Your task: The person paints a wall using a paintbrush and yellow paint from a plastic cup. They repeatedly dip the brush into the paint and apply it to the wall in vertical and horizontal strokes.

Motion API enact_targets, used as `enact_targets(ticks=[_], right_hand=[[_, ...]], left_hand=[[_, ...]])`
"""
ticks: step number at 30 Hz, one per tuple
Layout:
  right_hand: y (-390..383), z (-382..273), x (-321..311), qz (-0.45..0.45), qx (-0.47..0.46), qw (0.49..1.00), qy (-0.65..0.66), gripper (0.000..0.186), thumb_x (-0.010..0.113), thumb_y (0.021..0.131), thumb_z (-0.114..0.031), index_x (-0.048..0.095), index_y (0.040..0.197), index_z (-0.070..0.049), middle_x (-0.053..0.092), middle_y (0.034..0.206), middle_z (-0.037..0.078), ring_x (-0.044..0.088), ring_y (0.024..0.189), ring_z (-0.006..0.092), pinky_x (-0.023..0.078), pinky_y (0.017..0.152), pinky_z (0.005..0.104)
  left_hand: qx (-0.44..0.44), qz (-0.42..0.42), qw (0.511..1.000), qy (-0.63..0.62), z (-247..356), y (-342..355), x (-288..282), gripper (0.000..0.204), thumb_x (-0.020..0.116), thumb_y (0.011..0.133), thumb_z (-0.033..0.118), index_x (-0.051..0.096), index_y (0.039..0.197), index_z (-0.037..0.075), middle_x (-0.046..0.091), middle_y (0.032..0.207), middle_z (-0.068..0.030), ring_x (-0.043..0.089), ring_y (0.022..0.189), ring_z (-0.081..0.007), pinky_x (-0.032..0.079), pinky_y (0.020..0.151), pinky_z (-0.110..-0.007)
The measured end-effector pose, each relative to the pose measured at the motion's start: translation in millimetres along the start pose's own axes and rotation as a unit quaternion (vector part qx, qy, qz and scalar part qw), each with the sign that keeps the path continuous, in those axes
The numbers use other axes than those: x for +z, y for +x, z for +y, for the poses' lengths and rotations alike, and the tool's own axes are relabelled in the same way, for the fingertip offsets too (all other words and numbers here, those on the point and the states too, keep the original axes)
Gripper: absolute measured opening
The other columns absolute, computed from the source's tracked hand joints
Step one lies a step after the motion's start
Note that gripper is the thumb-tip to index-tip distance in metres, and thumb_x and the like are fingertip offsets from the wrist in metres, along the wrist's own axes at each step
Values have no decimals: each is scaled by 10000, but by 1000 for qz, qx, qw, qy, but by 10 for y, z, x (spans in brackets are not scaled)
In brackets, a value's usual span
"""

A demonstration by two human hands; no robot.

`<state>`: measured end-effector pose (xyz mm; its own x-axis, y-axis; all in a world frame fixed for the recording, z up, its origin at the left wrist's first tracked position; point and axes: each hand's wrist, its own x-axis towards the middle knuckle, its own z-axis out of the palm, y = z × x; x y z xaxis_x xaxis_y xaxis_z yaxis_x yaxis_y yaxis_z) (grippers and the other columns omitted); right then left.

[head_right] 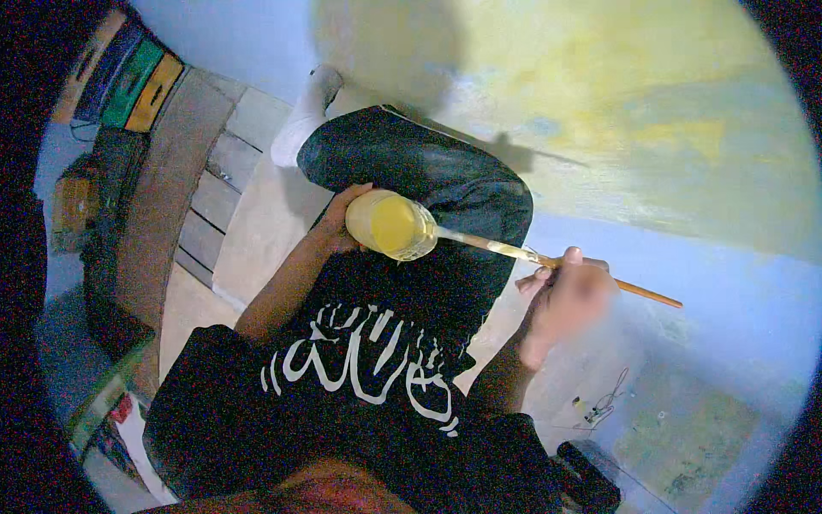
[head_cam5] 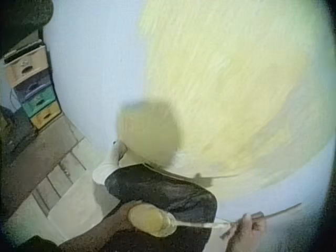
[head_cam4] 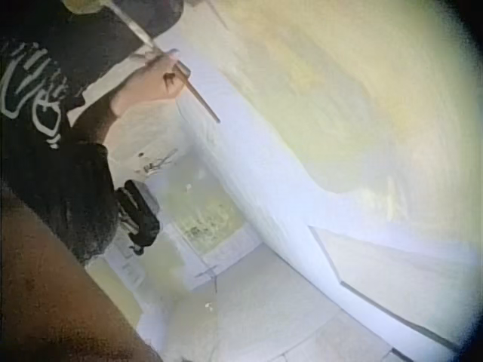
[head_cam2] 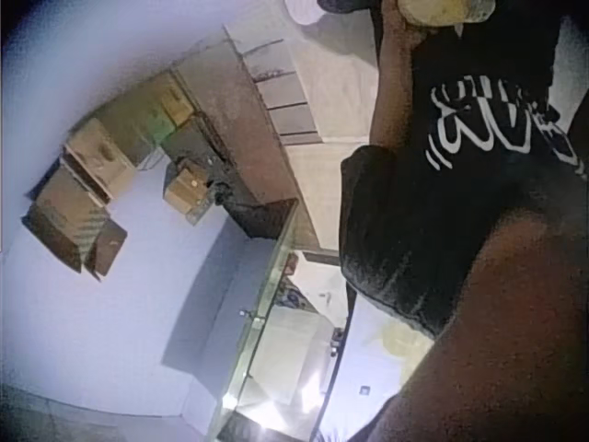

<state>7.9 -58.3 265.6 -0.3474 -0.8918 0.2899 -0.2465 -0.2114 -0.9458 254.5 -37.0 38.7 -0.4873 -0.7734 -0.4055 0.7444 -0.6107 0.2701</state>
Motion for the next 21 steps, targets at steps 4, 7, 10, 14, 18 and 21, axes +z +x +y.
enact_targets(ticks=[4, 7, 10, 14, 18, 21], right_hand=[[17, -2, 26, -10, -16, 1000, 6, 239, 609, 928, -90, 485, 742, -7, 512, 535, 97, 494, 372, 140, 457, 316, 289], [44, -15, -39, 10, -24, 1000, 3, 247, 615, 928, -92, 485, 730, -18, 505, 525, 85, 480, 365, 134, 455, 311, 291], [41, 20, -96, 31, -11, 999, 30, 254, 599, 941, -110, 476, 734, -28, 509, 529, 85, 479, 364, 136, 437, 310, 283], [65, 132, -215, 12, 17, 993, 116, 216, 507, 995, -142, 462, 802, -55, 525, 575, 81, 476, 391, 120, 418, 338, 248], [136, 150, -332, -7, -22, 979, 202, 169, 545, 978, -136, 504, 856, -26, 560, 648, 101, 523, 448, 148, 464, 383, 249], [359, -55, -477, -1, -116, 965, 234, 140, 568, 956, -104, 518, 869, -8, 559, 698, 119, 530, 462, 158, 470, 387, 258]], left_hand=[[12, 26, 1000, -13, 8, -14, 4, 474, 484, 935, 489, 611, 1089, 58, 678, 770, -83, 666, 565, -203, 499, 368, -325], [2, 26, 999, -19, 7, -2, -4, 467, 483, 936, 488, 613, 1085, 66, 686, 801, -90, 673, 581, -205, 506, 372, -322], [26, 89, 996, 5, -49, -39, 18, 471, 483, 935, 490, 612, 1102, 70, 693, 839, -106, 685, 607, -224, 522, 386, -331], [61, 193, 977, -60, -46, -159, 455, 500, 471, 936, 502, 599, 1131, 59, 690, 964, -118, 700, 782, -255, 581, 554, -395], [19, 42, 995, -90, -144, -168, 36, 585, 438, 932, 512, 547, 1269, 47, 607, 1227, -175, 608, 1102, -358, 492, 925, -543], [13, -69, 998, -1, -205, 46, -274, 614, 412, 932, 536, 526, 1294, 54, 593, 1258, -162, 589, 1138, -358, 486, 934, -537]])
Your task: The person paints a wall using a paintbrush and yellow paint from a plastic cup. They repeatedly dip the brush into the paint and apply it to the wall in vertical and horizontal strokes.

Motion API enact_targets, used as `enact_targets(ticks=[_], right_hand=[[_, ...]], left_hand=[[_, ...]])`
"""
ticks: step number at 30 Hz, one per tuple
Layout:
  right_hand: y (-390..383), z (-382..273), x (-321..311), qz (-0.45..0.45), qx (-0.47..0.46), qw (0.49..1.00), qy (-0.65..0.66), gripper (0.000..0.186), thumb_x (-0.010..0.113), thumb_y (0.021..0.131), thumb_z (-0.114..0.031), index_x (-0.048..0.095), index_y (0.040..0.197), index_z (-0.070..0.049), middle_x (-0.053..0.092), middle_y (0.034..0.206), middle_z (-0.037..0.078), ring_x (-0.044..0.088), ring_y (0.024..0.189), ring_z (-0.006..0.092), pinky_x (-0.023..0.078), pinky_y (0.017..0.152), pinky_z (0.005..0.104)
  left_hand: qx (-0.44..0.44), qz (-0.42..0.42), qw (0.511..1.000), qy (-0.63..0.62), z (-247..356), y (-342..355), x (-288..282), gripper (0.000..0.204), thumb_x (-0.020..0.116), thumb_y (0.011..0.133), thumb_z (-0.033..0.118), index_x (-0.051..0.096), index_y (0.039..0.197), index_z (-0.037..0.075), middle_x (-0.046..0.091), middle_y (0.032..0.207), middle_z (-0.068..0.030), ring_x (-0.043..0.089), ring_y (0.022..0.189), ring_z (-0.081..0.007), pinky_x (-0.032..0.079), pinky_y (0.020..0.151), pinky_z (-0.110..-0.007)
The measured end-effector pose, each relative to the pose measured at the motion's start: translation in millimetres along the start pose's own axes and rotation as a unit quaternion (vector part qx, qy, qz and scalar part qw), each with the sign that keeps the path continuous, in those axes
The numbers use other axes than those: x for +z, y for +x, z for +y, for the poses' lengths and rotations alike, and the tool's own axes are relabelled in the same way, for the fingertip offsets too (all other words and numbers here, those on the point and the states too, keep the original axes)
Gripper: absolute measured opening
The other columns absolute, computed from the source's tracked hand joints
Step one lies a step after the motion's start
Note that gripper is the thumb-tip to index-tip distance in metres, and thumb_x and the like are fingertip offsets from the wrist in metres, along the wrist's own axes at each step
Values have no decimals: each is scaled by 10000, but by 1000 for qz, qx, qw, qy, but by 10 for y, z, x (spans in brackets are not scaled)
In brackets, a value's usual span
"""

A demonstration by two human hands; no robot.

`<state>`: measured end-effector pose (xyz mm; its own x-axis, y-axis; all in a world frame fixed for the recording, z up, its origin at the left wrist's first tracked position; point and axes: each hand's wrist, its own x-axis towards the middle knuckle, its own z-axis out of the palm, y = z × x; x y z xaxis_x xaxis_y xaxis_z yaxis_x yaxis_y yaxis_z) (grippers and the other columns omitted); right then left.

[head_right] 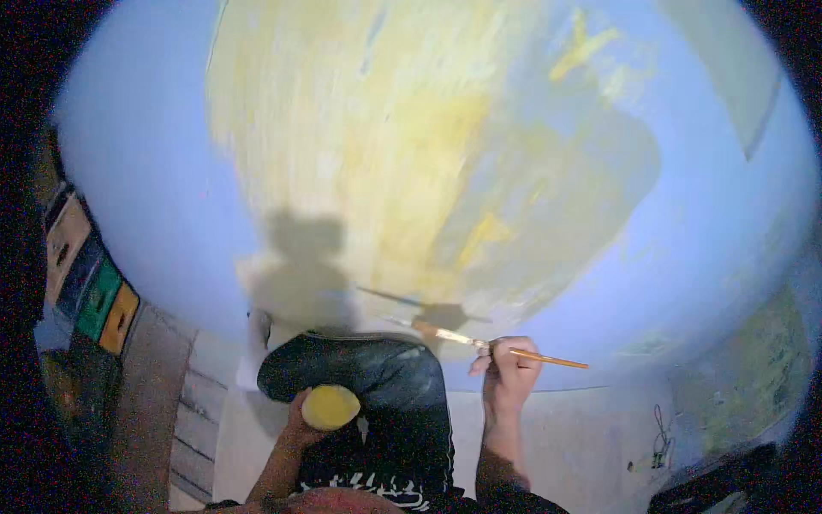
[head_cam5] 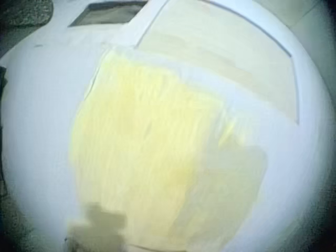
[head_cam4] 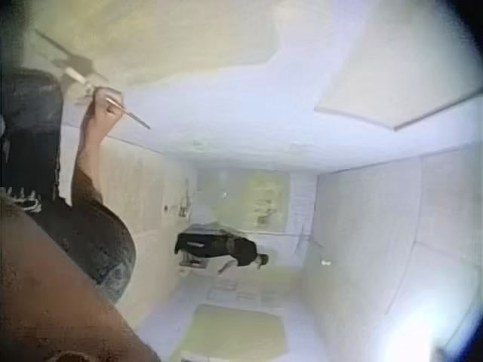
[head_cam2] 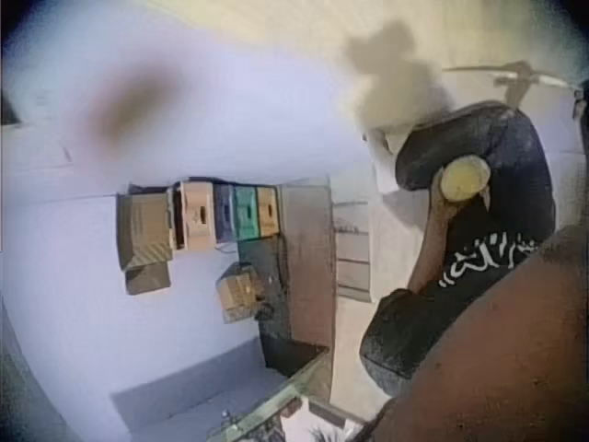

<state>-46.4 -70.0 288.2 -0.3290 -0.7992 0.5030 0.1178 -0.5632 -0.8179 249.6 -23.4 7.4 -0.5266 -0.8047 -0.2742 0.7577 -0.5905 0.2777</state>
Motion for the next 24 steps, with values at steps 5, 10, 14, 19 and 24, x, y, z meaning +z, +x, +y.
enact_targets(ticks=[5, 10, 14, 19, 24], right_hand=[[505, -485, -48, 9, -238, 970, -59, 100, 649, 865, -31, 591, 879, 50, 594, 780, 167, 606, 529, 218, 541, 456, 330], [920, -972, 282, 29, -457, 871, -179, 104, 593, 874, 69, 624, 971, 85, 642, 836, 196, 679, 674, 235, 587, 541, 325], [1363, -1285, 549, 28, -557, 809, -186, 91, 630, 845, 104, 632, 936, 90, 667, 831, 180, 685, 695, 210, 597, 582, 309], [1789, -1564, 708, 10, -604, 761, -237, 81, 672, 850, 38, 662, 925, 66, 686, 821, 145, 700, 715, 178, 594, 609, 278], [2119, -1714, 808, -1, -607, 760, -232, 138, 694, 861, -48, 692, 958, 50, 703, 821, 132, 708, 734, 166, 599, 626, 262]], left_hand=[[20, 7, 998, -58, -5, 52, -229, 619, 392, 926, 545, 516, 1307, 73, 587, 1259, -177, 605, 1107, -367, 530, 871, -504], [129, 115, 944, 283, 143, -274, 528, 605, 370, 926, 542, 527, 1288, 85, 596, 1230, -168, 634, 1030, -347, 576, 684, -458], [138, 28, 942, 305, 162, -173, 195, 604, 361, 921, 554, 536, 1272, 96, 618, 1182, -156, 650, 967, -337, 572, 568, -419], [240, 35, 883, 402, 105, -194, 340, 592, 366, 919, 549, 537, 1279, 112, 618, 1185, -155, 647, 979, -338, 570, 554, -421], [52, 62, 997, -4, 37, 0, 70, 594, 356, 918, 552, 537, 1283, 120, 616, 1196, -149, 644, 994, -340, 560, 543, -418]])
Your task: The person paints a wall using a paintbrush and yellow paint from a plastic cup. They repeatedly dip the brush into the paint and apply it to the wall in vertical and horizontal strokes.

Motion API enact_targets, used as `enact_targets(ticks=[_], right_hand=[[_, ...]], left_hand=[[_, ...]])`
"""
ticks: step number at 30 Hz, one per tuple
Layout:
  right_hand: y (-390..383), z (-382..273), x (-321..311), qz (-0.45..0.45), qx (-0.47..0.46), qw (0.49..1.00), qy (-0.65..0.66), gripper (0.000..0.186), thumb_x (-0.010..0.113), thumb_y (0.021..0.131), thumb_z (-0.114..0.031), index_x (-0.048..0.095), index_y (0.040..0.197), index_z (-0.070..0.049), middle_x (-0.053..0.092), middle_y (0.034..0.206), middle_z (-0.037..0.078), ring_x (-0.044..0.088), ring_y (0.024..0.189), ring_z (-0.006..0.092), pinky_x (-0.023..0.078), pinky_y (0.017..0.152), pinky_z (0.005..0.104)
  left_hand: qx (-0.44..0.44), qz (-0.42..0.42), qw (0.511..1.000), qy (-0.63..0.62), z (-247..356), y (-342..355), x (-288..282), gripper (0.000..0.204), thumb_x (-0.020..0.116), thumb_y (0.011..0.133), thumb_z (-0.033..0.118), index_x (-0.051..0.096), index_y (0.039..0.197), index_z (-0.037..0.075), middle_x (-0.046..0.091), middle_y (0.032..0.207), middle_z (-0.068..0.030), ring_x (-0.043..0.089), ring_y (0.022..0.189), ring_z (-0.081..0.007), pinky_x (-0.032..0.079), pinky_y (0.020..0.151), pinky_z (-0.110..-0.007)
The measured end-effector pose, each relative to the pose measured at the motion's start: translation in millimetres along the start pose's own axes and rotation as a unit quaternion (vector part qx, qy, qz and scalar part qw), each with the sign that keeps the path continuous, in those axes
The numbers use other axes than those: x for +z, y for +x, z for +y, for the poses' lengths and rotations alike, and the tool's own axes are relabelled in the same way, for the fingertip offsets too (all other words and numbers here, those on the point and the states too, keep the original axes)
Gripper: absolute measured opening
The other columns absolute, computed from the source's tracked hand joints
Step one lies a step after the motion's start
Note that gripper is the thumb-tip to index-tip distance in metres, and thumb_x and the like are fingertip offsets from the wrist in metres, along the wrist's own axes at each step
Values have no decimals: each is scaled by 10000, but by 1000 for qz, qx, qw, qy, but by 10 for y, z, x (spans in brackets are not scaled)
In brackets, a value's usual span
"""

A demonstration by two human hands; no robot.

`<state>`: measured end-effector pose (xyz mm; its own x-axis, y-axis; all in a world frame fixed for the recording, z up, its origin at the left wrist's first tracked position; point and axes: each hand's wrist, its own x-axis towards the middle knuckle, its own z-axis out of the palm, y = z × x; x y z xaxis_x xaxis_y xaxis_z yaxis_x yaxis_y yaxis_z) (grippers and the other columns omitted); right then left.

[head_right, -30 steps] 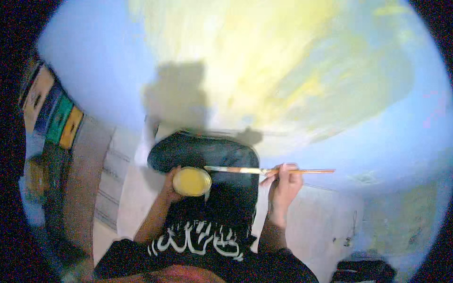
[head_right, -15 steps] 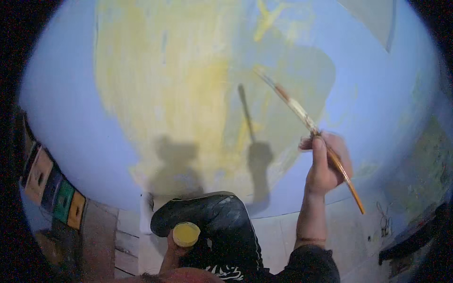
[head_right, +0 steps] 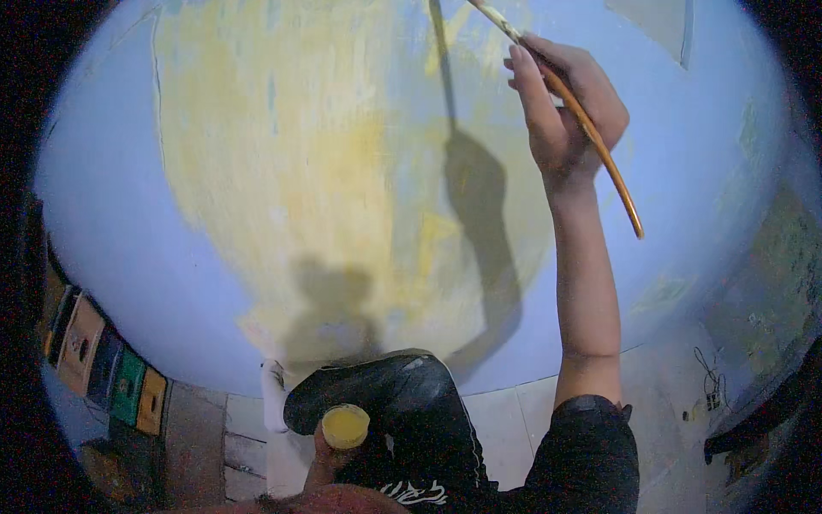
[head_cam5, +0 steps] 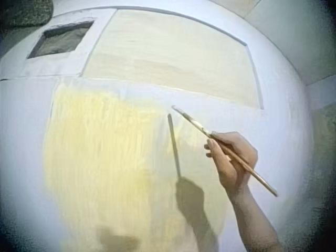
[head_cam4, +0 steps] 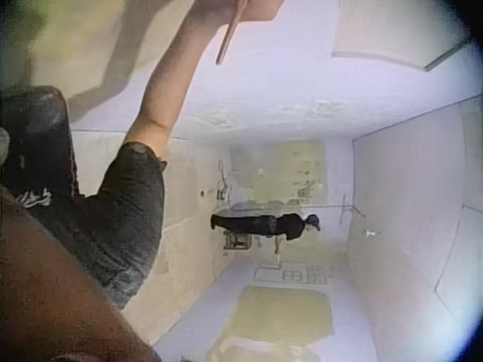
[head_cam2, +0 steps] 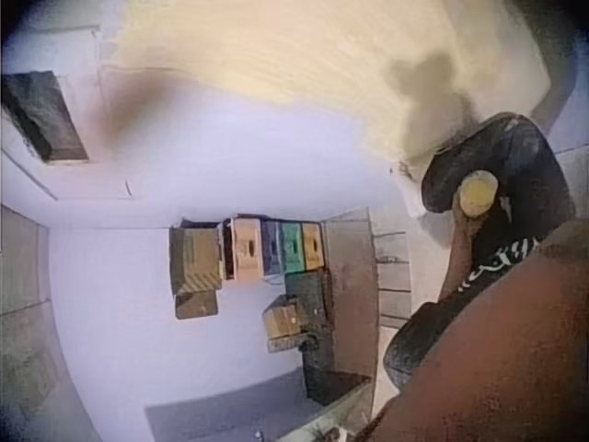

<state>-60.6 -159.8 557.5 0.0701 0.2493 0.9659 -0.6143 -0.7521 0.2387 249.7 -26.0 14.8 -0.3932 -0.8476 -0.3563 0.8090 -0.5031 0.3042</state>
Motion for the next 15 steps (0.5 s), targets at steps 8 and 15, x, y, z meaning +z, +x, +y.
enact_targets(ticks=[8, 15], right_hand=[[140, 143, 77, 2, 21, 1000, 22, 158, 689, 880, -114, 704, 946, 29, 712, 825, 120, 714, 753, 169, 600, 633, 260], [151, 139, 129, -10, 59, 998, 11, 187, 662, 899, -73, 671, 1007, 79, 703, 881, 168, 717, 809, 228, 616, 677, 318]], left_hand=[[154, -4, 957, 245, -117, -249, 486, 582, 340, 922, 545, 539, 1271, 124, 620, 1169, -134, 636, 963, -327, 528, 505, -390], [268, -8, 834, 482, -91, -305, 526, 589, 357, 903, 560, 547, 1263, 134, 616, 1180, -130, 635, 969, -345, 551, 596, -490]])
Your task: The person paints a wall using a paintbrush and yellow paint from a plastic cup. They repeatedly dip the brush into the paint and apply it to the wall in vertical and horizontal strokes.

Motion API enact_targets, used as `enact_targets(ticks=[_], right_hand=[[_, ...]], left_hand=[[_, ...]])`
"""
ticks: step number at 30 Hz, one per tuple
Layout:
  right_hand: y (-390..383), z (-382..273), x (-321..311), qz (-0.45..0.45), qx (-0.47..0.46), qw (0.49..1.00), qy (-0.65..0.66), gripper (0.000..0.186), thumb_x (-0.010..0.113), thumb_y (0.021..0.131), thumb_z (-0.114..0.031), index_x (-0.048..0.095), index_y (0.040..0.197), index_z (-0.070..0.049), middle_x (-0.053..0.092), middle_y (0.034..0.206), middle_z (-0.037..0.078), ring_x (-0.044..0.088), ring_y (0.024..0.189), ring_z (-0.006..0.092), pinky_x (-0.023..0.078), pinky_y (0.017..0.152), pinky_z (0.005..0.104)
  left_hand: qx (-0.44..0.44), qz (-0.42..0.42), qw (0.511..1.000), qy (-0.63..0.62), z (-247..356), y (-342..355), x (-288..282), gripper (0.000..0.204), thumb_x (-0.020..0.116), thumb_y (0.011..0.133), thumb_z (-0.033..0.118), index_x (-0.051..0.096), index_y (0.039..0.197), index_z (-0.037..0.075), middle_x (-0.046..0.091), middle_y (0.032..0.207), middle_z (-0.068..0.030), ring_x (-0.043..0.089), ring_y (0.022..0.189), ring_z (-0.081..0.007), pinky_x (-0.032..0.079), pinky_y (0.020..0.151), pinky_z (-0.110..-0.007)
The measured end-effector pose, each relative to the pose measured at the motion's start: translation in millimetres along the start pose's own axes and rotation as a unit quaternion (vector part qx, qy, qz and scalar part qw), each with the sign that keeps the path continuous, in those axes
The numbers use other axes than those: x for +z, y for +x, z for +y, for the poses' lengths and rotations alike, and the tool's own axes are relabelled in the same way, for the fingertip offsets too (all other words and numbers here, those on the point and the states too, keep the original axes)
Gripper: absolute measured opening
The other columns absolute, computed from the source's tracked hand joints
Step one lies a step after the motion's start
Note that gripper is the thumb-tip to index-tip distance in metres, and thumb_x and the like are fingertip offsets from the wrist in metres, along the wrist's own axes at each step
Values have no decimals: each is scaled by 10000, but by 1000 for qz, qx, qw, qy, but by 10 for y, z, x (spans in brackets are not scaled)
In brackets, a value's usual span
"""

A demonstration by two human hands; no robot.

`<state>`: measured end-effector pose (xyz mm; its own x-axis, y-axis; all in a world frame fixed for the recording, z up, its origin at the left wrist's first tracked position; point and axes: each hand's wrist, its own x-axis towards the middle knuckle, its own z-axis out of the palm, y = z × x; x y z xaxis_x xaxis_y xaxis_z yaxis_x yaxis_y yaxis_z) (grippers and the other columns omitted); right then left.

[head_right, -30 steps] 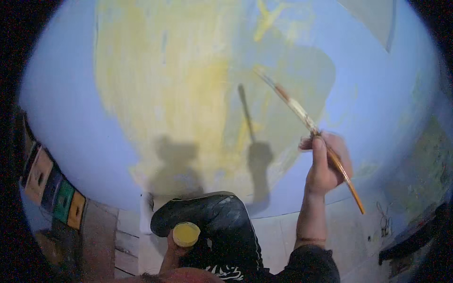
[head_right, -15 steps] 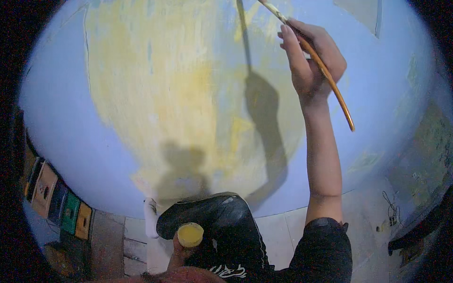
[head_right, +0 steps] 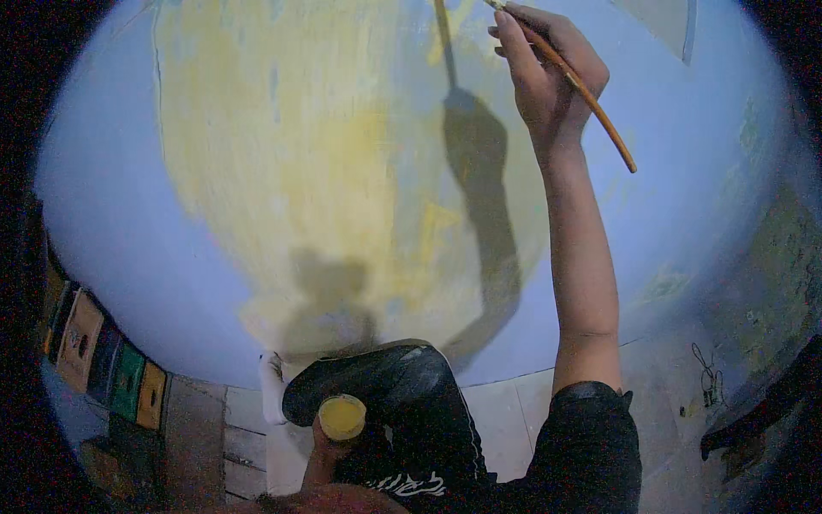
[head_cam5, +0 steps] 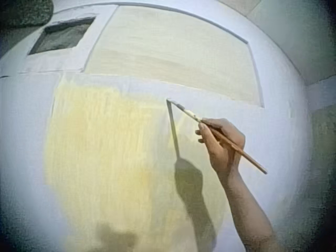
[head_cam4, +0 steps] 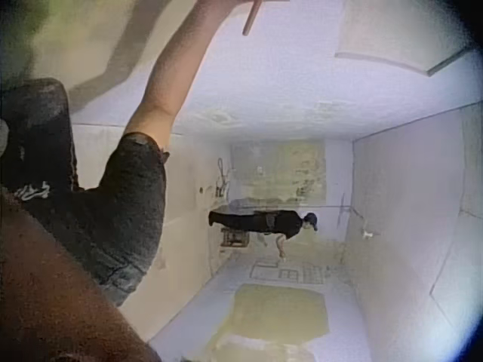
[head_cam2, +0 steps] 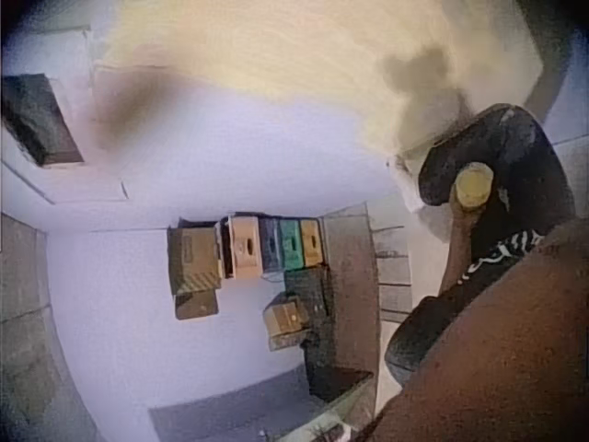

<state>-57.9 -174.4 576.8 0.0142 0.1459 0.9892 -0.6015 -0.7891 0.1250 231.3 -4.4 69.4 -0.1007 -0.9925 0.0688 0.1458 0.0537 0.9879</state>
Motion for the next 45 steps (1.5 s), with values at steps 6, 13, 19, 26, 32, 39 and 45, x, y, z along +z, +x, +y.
enact_targets(ticks=[6, 13, 19, 26, 32, 39, 45], right_hand=[[-37, 207, -223, 10, -20, 1000, -22, 181, 657, 898, -60, 667, 1006, 85, 700, 873, 169, 716, 805, 237, 616, 672, 316], [-299, 187, -533, 31, 34, 998, -44, 151, 653, 891, -30, 664, 976, 94, 696, 853, 164, 714, 776, 221, 613, 639, 298], [-740, 82, -714, 45, 77, 994, -67, 123, 666, 888, -75, 685, 922, 42, 695, 759, 118, 687, 676, 147, 568, 597, 252], [-1103, -56, -907, -1, 115, 988, -101, 85, 633, 891, 11, 654, 933, 81, 679, 818, 144, 695, 725, 184, 603, 616, 285], [-801, -152, -715, 51, 61, 996, -37, 75, 638, 877, 24, 652, 932, 73, 680, 837, 143, 684, 698, 170, 599, 594, 271], [-151, 25, -235, 22, -42, 998, -31, 104, 680, 867, -65, 701, 925, 19, 705, 781, 99, 694, 704, 146, 550, 614, 238], [59, 208, -40, -8, -65, 997, -38, 120, 704, 850, -126, 719, 914, -25, 713, 786, 82, 691, 722, 136, 526, 643, 246]], left_hand=[[-289, 51, 826, -482, -376, 145, -75, 588, 357, 900, 555, 544, 1268, 136, 613, 1188, -138, 643, 974, -330, 553, 541, -439], [-286, 22, 798, -530, -417, 143, -83, 572, 357, 905, 541, 541, 1258, 130, 633, 1137, -136, 665, 897, -321, 565, 512, -402], [-303, 35, 812, -498, -413, 137, -73, 582, 368, 899, 548, 543, 1254, 121, 636, 1123, -141, 669, 877, -333, 585, 534, -443], [-72, 1, 995, 65, -255, 93, 27, 581, 368, 911, 524, 538, 1266, 98, 633, 1145, -141, 649, 998, -354, 592, 618, -516], [-289, 87, 797, -523, -544, 175, -102, 597, 338, 912, 557, 531, 1290, 137, 616, 1183, -147, 643, 966, -358, 573, 584, -477], [-254, -63, 769, -583, -708, 148, -246, 604, 326, 915, 562, 510, 1312, 146, 571, 1270, -144, 606, 1052, -347, 564, 616, -436], [-292, 34, 790, -538, -575, 173, -124, 599, 341, 916, 534, 517, 1310, 119, 573, 1284, -148, 599, 1121, -357, 571, 660, -433]])
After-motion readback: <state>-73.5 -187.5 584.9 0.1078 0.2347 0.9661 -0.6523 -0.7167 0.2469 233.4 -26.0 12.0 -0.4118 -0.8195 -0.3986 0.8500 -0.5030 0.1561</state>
